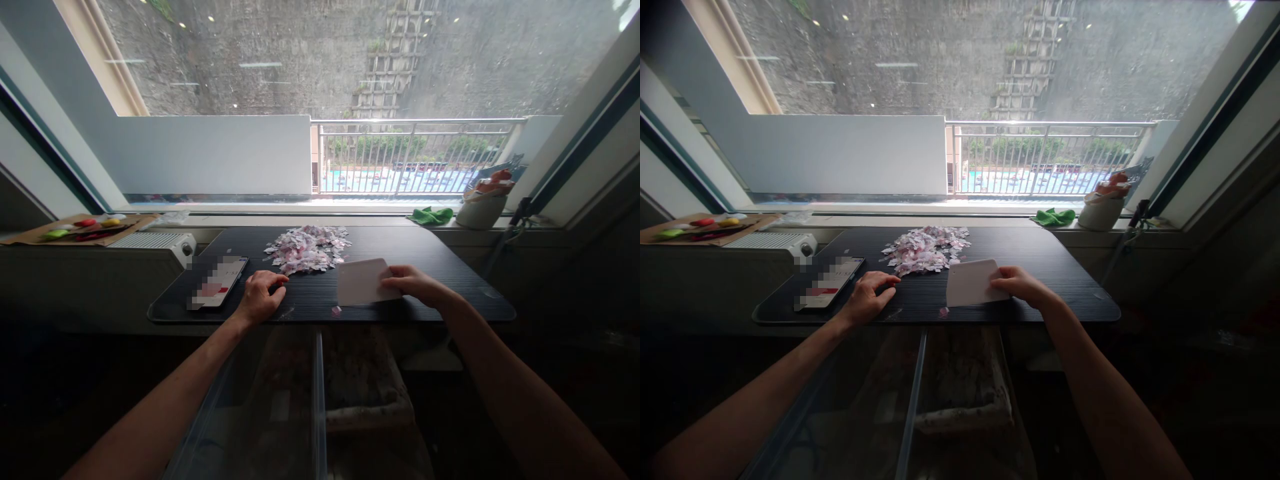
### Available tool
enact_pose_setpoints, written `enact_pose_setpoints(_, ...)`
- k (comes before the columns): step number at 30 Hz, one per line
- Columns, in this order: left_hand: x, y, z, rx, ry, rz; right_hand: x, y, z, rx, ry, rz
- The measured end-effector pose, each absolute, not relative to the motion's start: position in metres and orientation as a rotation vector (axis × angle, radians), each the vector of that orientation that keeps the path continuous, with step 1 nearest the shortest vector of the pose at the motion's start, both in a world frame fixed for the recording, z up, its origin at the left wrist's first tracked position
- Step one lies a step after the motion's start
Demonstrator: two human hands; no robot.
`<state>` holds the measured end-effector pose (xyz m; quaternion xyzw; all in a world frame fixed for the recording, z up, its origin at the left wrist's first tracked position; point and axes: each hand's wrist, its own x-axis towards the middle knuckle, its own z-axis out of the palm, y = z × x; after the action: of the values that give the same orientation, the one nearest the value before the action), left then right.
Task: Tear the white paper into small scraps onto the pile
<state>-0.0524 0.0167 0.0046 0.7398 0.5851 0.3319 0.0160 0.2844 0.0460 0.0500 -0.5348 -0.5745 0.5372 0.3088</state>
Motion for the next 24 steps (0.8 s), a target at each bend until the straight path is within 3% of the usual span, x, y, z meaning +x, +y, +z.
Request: enact_pose_setpoints(24,-0.0529,0.0175,0.0027,2.3,1.824,1.038,0.2864,0.048,0.0501,-1.36,-1.549,1.51)
